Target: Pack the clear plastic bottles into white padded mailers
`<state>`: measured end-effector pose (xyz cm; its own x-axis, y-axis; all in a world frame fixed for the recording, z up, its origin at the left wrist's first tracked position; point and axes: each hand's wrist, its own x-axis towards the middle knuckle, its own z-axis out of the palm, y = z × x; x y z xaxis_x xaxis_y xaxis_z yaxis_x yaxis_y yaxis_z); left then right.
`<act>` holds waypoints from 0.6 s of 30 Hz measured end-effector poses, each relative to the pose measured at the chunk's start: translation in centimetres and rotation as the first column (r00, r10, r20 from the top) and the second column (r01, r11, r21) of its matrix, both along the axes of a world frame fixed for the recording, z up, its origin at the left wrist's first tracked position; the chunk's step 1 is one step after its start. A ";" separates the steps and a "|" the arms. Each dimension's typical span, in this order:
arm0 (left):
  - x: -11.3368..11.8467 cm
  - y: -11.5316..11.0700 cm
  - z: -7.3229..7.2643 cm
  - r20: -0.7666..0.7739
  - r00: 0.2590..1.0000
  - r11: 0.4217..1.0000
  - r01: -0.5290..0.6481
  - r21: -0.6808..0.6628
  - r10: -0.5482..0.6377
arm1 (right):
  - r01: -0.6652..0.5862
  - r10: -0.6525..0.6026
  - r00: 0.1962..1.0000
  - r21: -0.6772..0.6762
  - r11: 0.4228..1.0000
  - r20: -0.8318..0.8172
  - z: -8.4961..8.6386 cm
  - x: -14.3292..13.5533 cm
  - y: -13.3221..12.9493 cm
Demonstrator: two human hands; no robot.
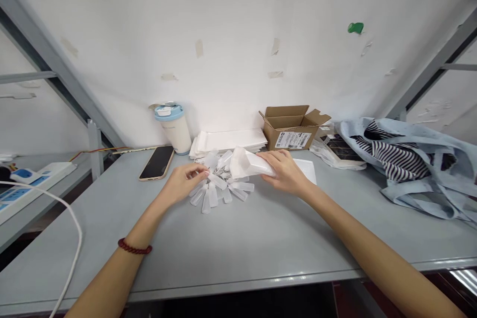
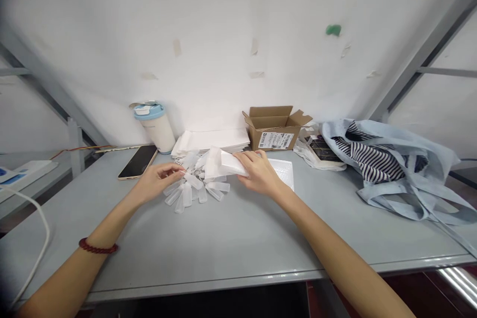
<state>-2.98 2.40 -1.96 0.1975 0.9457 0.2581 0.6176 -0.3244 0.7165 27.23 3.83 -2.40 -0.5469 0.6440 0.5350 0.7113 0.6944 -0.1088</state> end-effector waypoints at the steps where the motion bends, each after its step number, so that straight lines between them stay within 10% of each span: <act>1: 0.0 -0.1 0.4 0.030 0.999 1.000 -0.015 0.009 0.014 | -0.005 0.005 1.000 0.005 1.000 -0.002 0.0 0.0 0.0; 9: 0.4 -1.2 1.6 0.326 0.937 0.991 -0.134 -0.001 0.127 | -0.024 0.025 0.999 -0.030 0.999 0.036 0.3 -0.6 -0.8; 18: 2.3 -2.2 1.1 0.266 0.915 0.904 -0.365 0.220 0.305 | -0.063 0.070 0.994 -0.084 0.994 0.086 0.7 -1.9 -2.1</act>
<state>-0.66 0.20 -0.82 -0.2097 0.8385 0.5030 0.5591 -0.3192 0.7652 25.33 1.71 -1.69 -0.6330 0.6438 0.4298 0.6733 0.7319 -0.1048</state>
